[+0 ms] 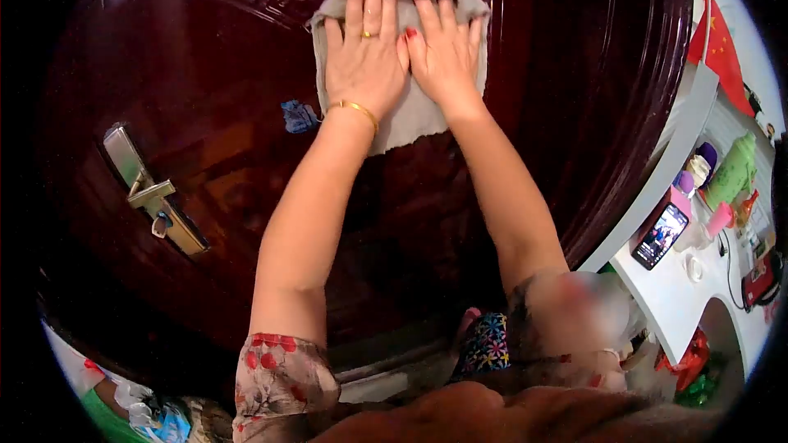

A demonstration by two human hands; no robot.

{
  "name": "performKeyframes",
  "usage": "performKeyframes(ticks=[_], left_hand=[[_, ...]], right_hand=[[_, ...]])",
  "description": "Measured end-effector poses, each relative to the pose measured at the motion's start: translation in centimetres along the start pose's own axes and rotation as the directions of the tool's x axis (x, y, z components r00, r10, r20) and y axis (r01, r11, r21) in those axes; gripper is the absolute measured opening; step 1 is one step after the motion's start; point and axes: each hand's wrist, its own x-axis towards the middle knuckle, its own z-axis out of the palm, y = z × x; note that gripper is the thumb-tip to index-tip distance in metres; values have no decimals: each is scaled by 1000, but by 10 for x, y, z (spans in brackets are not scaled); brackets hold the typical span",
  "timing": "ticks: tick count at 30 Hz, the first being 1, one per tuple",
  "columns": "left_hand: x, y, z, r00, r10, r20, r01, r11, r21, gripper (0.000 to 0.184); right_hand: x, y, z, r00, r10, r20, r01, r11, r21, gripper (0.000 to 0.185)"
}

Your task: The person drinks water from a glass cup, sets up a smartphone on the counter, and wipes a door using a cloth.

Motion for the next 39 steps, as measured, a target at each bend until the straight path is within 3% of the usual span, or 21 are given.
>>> performKeyframes(ticks=[4,6,8,9,12,14,15,19,21,22,23,24,25,26,27,29,30,32,36,39], left_hand=[[-67,16,-2,985,143,98,-131,983,-125,50],[-116,21,3,968,202,147,-168,961,-218,49],[-172,26,1,933,263,244,-205,949,-240,47],[-205,26,2,910,300,284,-233,941,-247,47],[-307,19,-4,826,363,431,-257,923,-286,48],[-360,10,-11,780,356,515,-217,925,-310,49],[-364,6,-20,781,314,540,-170,939,-299,54],[-329,-18,-25,805,115,582,47,965,-256,60],[-284,-37,-19,903,77,422,46,961,-274,59],[-247,-46,-24,925,23,379,42,986,-164,60],[-206,-55,-31,946,-16,324,64,988,-139,62],[-171,-66,-30,979,-27,201,48,994,-101,62],[-129,-75,-41,985,-37,170,53,994,-94,61],[-97,-86,-40,996,-50,76,55,997,-59,59],[-66,-95,-40,998,-61,-20,60,996,-70,57],[-19,-110,-38,993,-59,-102,63,997,38,53],[-3,-113,-39,990,-77,-117,83,995,53,51],[2,-107,-34,978,-66,-196,94,987,134,50],[-42,-97,-25,988,-97,-118,104,993,54,47],[-101,-87,-27,998,-51,39,51,999,-18,44]], right_hand=[[-95,-6,-4,973,188,132,-183,982,-50,42],[-143,-22,-11,901,293,319,-266,956,-126,40],[-212,-31,-7,908,248,338,-231,969,-88,38],[-246,-39,-10,865,256,433,-239,967,-94,38],[-312,-78,-39,634,209,745,-257,965,-53,38],[-347,-94,-48,672,88,735,-265,956,128,39],[-345,-101,-51,640,86,763,-270,956,118,39],[-291,-115,-41,762,48,646,-204,964,169,37],[-235,-118,-29,819,-8,574,-121,975,186,42],[-202,-120,-23,811,22,584,-144,976,162,44],[-170,-119,-14,894,21,448,-80,990,113,43],[-129,-117,-10,909,22,415,-73,992,107,45],[-97,-115,-1,961,8,276,-34,995,91,47],[-56,-115,-2,968,5,251,-15,999,40,47],[-27,-110,11,994,-26,104,19,998,64,47],[29,-107,14,999,-39,13,39,999,9,47],[46,-106,15,987,-101,-121,98,995,-24,45],[50,-113,13,999,-34,-1,34,999,-39,50],[7,-111,22,997,-65,-47,66,998,13,41],[-57,-114,18,994,-44,98,38,998,56,36]])
